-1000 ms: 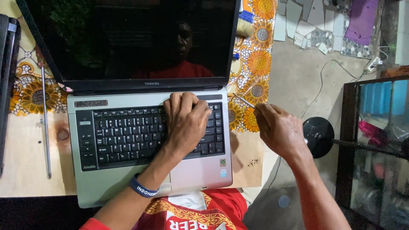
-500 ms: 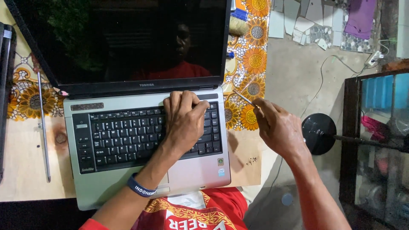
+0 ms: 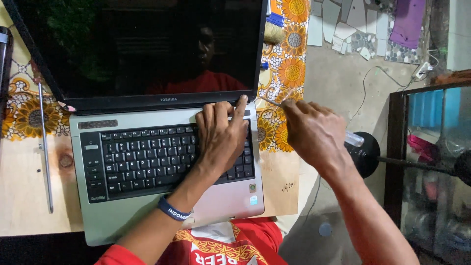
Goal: The person uses a screwdriver to remove screws from the bezel of a silver Toshiba laptop. They work on the top and side edges of the screen frame, placing removed screws on the table. The person also briefly handles a black laptop lid nearby.
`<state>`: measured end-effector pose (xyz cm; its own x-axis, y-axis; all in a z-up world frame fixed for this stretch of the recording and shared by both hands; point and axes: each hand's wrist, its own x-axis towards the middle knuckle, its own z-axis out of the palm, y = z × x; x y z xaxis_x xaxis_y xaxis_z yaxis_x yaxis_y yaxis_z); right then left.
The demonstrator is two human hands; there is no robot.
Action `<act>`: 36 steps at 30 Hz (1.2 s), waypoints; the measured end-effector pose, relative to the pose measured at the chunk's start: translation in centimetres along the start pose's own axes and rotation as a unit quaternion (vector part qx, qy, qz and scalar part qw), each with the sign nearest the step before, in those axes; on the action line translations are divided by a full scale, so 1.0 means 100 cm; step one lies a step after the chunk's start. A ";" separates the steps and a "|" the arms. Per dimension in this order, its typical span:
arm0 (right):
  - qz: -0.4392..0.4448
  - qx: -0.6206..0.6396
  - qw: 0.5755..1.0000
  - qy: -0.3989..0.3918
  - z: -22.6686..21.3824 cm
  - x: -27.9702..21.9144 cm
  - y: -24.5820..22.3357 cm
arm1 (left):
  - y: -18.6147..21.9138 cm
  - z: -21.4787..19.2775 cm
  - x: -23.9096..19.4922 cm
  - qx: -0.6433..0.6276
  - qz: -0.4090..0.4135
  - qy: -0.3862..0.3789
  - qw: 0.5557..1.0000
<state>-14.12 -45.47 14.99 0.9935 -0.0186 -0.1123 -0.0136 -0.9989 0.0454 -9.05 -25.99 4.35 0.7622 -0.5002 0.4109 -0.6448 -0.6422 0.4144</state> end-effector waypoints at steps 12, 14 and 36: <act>-0.038 -0.091 0.993 -0.062 0.002 0.002 -0.010 | 0.002 -0.006 -0.002 -0.017 -0.022 -0.041 0.999; -0.038 -0.104 0.989 -0.096 -0.001 0.007 -0.017 | 0.004 -0.008 -0.002 -0.006 -0.023 -0.049 0.999; -0.023 0.340 0.930 -0.137 0.036 0.049 0.054 | 0.012 -0.001 0.005 0.084 0.026 -0.031 0.996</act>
<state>-9.71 -51.10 11.13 0.9301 0.1069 -0.3514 -0.1330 -0.7936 -0.5937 -9.42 -26.90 5.15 0.7341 -0.5662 0.3749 -0.6681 -0.7007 0.2502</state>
